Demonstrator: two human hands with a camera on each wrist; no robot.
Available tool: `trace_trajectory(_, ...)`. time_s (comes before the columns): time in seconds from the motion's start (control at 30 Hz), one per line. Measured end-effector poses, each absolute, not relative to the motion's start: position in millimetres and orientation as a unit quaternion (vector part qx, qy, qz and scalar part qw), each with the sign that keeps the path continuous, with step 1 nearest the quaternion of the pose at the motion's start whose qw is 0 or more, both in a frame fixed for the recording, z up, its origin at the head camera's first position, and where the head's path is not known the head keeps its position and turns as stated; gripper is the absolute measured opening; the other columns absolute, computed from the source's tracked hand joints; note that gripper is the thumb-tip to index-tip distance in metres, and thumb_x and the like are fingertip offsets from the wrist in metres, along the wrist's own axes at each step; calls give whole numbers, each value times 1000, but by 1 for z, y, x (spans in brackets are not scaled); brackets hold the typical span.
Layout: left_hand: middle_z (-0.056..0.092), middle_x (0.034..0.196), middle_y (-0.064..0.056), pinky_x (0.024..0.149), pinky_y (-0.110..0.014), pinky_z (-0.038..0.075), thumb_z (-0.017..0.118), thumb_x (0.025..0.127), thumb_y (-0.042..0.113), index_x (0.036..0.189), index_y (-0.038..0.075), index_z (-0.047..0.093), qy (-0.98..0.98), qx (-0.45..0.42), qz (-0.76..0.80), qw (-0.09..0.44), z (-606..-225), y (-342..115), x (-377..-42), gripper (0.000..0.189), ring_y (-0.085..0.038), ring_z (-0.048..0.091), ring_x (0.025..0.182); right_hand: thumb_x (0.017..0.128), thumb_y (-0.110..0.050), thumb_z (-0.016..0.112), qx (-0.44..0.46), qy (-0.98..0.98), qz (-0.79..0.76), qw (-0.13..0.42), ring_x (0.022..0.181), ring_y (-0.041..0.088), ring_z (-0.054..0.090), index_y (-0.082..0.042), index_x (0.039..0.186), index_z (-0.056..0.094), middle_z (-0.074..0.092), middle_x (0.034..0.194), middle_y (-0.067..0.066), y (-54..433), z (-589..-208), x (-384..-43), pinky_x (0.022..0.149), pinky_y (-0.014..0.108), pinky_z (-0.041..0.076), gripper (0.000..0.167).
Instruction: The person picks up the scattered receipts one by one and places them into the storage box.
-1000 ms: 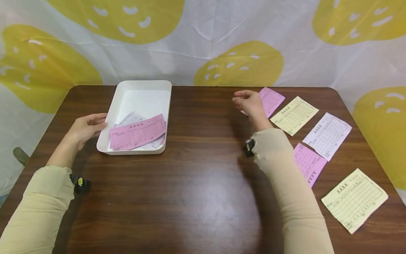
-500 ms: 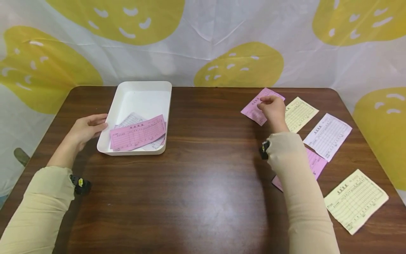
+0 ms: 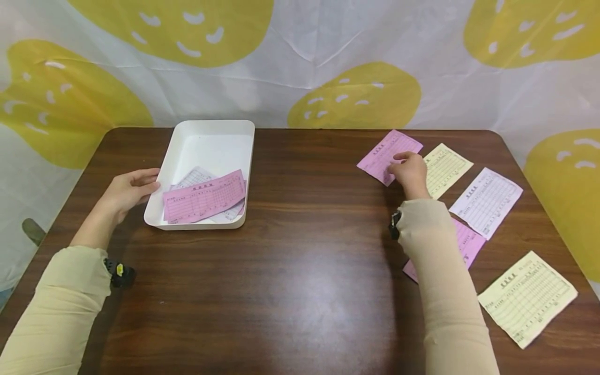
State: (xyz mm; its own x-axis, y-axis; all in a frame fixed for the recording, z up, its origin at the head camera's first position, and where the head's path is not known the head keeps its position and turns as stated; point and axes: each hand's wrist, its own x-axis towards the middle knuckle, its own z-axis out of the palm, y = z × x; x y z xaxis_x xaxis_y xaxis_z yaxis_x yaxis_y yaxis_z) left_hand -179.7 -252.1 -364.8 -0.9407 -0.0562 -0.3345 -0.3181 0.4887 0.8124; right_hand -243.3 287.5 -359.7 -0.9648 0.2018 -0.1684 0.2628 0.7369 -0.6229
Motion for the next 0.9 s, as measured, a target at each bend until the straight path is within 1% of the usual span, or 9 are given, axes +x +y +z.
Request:
trace_trajectory(0.07, 43, 146, -23, 106, -38, 44, 45, 101, 14, 148, 3, 31, 854, -110, 491, 133, -364, -252, -179, 51, -29, 47, 126, 84, -10, 61, 116, 934, -335, 53, 106, 37, 51, 12, 126, 52, 53, 124, 35, 287, -362, -244, 72, 22, 38, 49)
trace_trajectory(0.17, 44, 145, -22, 101, -28, 49, 46, 100, 14, 148, 3, 32, 857, -108, 486, 132, -364, -252, -179, 51, -23, 50, 121, 79, -8, 65, 98, 943, -315, 52, 98, 36, 51, 13, 123, 54, 55, 117, 34, 284, -367, -245, 72, 25, 38, 49)
trace_trajectory(0.27, 45, 144, -22, 95, -20, 51, 46, 100, 15, 148, 3, 33, 859, -107, 483, 132, -363, -253, -178, 50, -19, 51, 118, 79, -6, 66, 76, 950, -298, 48, 95, 36, 51, 14, 120, 56, 56, 112, 34, 280, -369, -246, 72, 28, 39, 47)
trace_trajectory(0.33, 44, 145, -22, 98, -24, 50, 46, 100, 15, 148, 4, 33, 859, -109, 483, 132, -363, -253, -178, 51, -20, 50, 119, 79, -6, 67, 65, 952, -294, 52, 95, 36, 52, 13, 120, 56, 57, 112, 34, 277, -370, -246, 73, 29, 40, 46)
trace_trajectory(0.5, 42, 146, -23, 108, -40, 43, 45, 101, 14, 149, 4, 31, 853, -114, 491, 134, -363, -252, -179, 51, -29, 46, 127, 80, -7, 68, 36, 953, -291, 74, 93, 33, 52, 10, 120, 58, 58, 110, 31, 269, -369, -248, 74, 29, 40, 44)
trace_trajectory(0.67, 42, 146, -23, 108, -42, 43, 44, 101, 14, 149, 3, 31, 851, -111, 496, 132, -363, -252, -180, 51, -30, 46, 127, 78, 0, 69, 14, 946, -309, 99, 84, 22, 50, 8, 119, 59, 58, 103, 26, 264, -367, -249, 70, 23, 39, 44)
trace_trajectory(0.73, 43, 146, -23, 108, -42, 43, 44, 101, 14, 148, 3, 31, 852, -110, 495, 130, -363, -251, -180, 50, -30, 46, 127, 76, 4, 68, 14, 939, -325, 112, 82, 19, 48, 8, 121, 58, 58, 103, 25, 263, -366, -249, 67, 20, 39, 46)
trace_trajectory(0.8, 43, 145, -23, 108, -42, 43, 44, 101, 14, 148, 3, 32, 854, -109, 493, 128, -364, -251, -180, 50, -29, 46, 126, 75, 7, 65, 14, 934, -335, 125, 83, 19, 47, 7, 122, 57, 57, 107, 24, 261, -365, -248, 65, 17, 39, 48)
trace_trajectory(0.9, 43, 145, -23, 108, -42, 43, 44, 101, 13, 148, 3, 32, 854, -110, 493, 128, -365, -251, -179, 50, -29, 46, 126, 74, 11, 61, 20, 927, -347, 139, 88, 24, 47, 6, 124, 56, 54, 114, 25, 259, -365, -248, 61, 16, 40, 50)
